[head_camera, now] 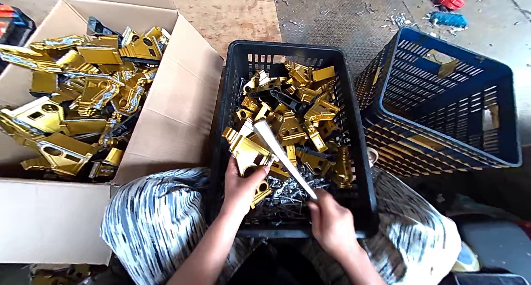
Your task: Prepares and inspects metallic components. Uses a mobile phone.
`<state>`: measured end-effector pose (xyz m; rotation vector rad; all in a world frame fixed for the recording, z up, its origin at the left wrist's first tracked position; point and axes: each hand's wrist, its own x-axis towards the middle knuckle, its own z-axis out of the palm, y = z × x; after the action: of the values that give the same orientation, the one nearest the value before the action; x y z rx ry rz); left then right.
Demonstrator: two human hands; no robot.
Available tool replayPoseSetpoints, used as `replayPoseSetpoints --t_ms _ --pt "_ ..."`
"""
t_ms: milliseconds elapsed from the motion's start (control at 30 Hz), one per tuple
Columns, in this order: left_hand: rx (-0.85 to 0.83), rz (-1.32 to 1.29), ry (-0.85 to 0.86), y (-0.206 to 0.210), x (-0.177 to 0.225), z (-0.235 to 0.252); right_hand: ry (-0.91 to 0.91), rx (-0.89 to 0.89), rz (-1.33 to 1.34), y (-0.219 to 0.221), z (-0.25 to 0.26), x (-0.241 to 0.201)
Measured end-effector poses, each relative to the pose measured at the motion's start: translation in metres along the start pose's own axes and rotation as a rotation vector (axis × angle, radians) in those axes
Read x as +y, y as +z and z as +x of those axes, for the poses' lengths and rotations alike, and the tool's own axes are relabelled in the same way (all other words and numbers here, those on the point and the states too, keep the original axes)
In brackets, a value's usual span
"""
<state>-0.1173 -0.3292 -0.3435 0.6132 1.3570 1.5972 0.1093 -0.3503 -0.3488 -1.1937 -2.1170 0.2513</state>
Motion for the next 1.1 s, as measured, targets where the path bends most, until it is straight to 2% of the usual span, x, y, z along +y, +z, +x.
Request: replayPoseSetpoints --t_ms 67,167,300,400,433,533,667,767,833,867,900,967,1033,1100 --pt "0.012 0.027 -0.015 -0.001 -0.002 0.001 0.045 -0.054 -0.013 0.004 -0.004 0.001" --pt "0.009 0.030 -0.031 0.001 -0.003 0.000 0.003 0.107 0.055 -0.001 -0.006 -0.010" --pt "0.008 0.074 -0.071 0.001 -0.009 -0.002 0.099 -0.052 -0.021 0.012 -0.013 -0.006" --pt "0.005 0.071 -0.074 0.003 -0.010 0.000 0.061 0.097 0.062 0.005 -0.008 -0.011" --pt "-0.001 0.065 -0.076 0.002 -0.010 -0.004 0.054 0.090 0.050 0.005 -0.010 -0.012" --pt "0.005 0.092 -0.088 0.002 -0.015 0.001 0.158 -0.122 -0.043 0.022 -0.013 -0.004" --pt "0.121 0.066 -0.191 -0.002 -0.006 0.009 0.328 -0.288 0.007 0.016 -0.005 0.004" --pt "0.225 -0.137 -0.091 -0.016 0.044 0.038 0.455 -0.718 0.102 0.007 0.013 0.019" --pt "0.239 -0.327 0.086 -0.034 0.091 0.066 0.502 -0.949 0.101 0.006 0.032 0.028" --pt "0.214 -0.354 0.172 -0.046 0.112 0.079 0.501 -0.950 0.072 0.008 0.044 0.032" --pt "0.194 -0.324 0.200 -0.054 0.129 0.088 0.503 -0.874 0.032 0.010 0.057 0.036" --pt "0.163 -0.224 0.132 -0.053 0.145 0.089 0.505 -0.686 -0.062 0.021 0.082 0.044" --pt "0.045 -0.161 0.017 -0.042 0.135 0.076 0.521 -0.660 -0.157 0.042 0.098 0.054" --pt "-0.065 -0.179 -0.091 -0.029 0.109 0.052 0.559 -0.766 -0.260 0.063 0.103 0.060"
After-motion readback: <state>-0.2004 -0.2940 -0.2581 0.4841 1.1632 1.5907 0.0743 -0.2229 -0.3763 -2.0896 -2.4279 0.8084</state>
